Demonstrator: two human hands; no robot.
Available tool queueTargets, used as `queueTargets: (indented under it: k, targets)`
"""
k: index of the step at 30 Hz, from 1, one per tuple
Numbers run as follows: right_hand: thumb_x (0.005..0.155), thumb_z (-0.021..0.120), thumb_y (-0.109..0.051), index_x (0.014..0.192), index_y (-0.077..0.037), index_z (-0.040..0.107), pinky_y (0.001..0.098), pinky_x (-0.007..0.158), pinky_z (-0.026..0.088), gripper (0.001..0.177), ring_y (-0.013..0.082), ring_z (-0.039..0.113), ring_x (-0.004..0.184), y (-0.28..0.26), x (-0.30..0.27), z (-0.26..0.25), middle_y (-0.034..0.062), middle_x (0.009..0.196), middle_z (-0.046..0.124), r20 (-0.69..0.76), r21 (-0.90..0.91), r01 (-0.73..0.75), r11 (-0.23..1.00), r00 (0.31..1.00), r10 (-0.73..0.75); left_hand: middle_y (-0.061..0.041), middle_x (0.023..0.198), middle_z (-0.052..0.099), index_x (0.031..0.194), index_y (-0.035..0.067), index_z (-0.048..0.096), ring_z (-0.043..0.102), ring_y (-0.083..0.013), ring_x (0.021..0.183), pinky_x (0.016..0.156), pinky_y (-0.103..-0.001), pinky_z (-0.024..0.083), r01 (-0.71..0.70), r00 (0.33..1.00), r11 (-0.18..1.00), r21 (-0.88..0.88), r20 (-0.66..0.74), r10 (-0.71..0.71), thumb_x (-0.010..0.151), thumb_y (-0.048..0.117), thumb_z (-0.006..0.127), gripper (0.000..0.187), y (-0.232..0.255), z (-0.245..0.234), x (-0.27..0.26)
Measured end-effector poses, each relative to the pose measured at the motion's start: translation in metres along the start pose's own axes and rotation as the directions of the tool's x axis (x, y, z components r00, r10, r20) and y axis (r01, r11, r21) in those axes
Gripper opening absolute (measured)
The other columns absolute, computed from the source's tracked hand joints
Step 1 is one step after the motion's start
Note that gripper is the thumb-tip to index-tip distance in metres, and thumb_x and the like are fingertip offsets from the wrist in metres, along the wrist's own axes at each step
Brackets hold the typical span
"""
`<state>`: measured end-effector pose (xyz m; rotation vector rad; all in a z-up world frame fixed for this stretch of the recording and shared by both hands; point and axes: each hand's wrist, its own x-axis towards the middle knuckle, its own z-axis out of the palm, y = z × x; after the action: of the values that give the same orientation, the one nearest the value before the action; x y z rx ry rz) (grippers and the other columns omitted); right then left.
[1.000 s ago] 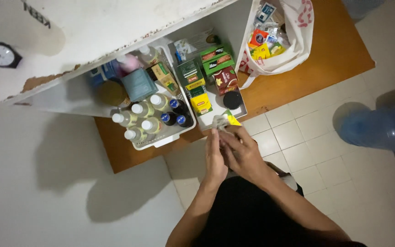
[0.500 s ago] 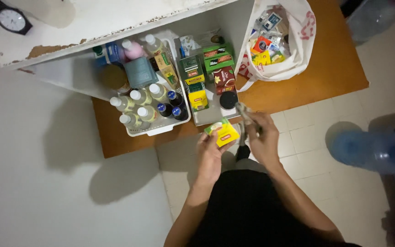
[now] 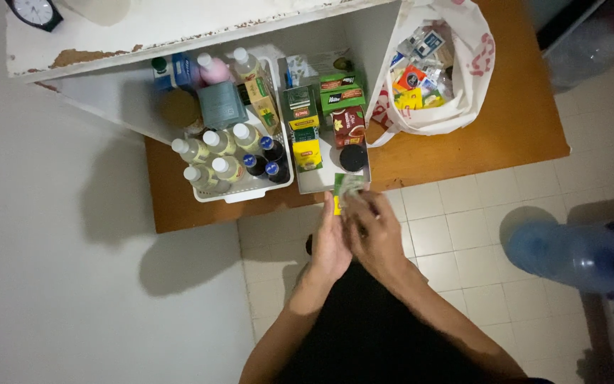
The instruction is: Organize and clean various medication boxes, bottles, and health products on a shelf.
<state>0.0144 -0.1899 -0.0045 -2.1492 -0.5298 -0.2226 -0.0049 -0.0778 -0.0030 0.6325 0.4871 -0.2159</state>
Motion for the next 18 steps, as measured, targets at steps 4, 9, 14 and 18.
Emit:
queueTargets:
  k: [4, 9, 14, 18]
  targets:
    - [0.079, 0.073, 0.003, 0.118, -0.002, 0.069, 0.0399, 0.086, 0.059, 0.039, 0.0369, 0.067, 0.1, -0.017, 0.015, -0.013, 0.0198, 0.116, 0.063, 0.009, -0.002, 0.16, 0.987, 0.987, -0.16, -0.009, 0.131, 0.061, 0.141, 0.009, 0.049, 0.059, -0.0213, 0.123, 0.106, -0.043, 0.05, -0.007, 0.997, 1.0, 0.03, 0.081, 0.005, 0.1, 0.056, 0.037, 0.064, -0.007, -0.011, 0.005]
    - [0.081, 0.072, 0.004, 0.126, 0.0, 0.069, 0.0421, 0.08, 0.06, 0.044, 0.0377, 0.067, 0.098, -0.019, 0.03, -0.019, 0.0231, 0.118, 0.062, 0.001, -0.001, 0.149, 0.989, 0.989, -0.149, -0.016, 0.131, 0.059, 0.139, -0.002, 0.05, 0.059, -0.025, 0.121, 0.108, -0.045, 0.05, -0.162, 0.984, 0.982, 0.1, 0.089, 0.154, 0.112, 0.045, 0.042, 0.055, -0.021, -0.041, 0.019]
    - [0.09, 0.067, 0.007, 0.126, -0.003, 0.07, 0.0396, 0.073, 0.059, 0.037, 0.0331, 0.069, 0.088, -0.02, 0.045, -0.035, 0.0207, 0.117, 0.063, 0.028, -0.007, -0.235, 0.972, 0.971, 0.235, -0.014, 0.126, 0.064, 0.134, -0.002, 0.052, 0.065, -0.0213, 0.118, 0.109, -0.042, 0.051, -0.213, 0.976, 0.952, 0.218, 0.087, 0.199, 0.108, 0.043, 0.042, 0.053, -0.008, -0.028, 0.015]
    - [0.083, 0.068, 0.008, 0.126, -0.002, 0.071, 0.0389, 0.076, 0.058, 0.044, 0.0349, 0.068, 0.095, -0.043, 0.038, -0.032, 0.022, 0.119, 0.062, 0.033, 0.108, 0.039, 0.993, 0.999, -0.043, -0.014, 0.128, 0.062, 0.138, -0.005, 0.052, 0.06, -0.0217, 0.115, 0.105, -0.044, 0.046, -0.192, 0.98, 0.964, 0.183, 0.095, 0.177, 0.112, 0.04, 0.045, 0.052, -0.024, -0.06, 0.021]
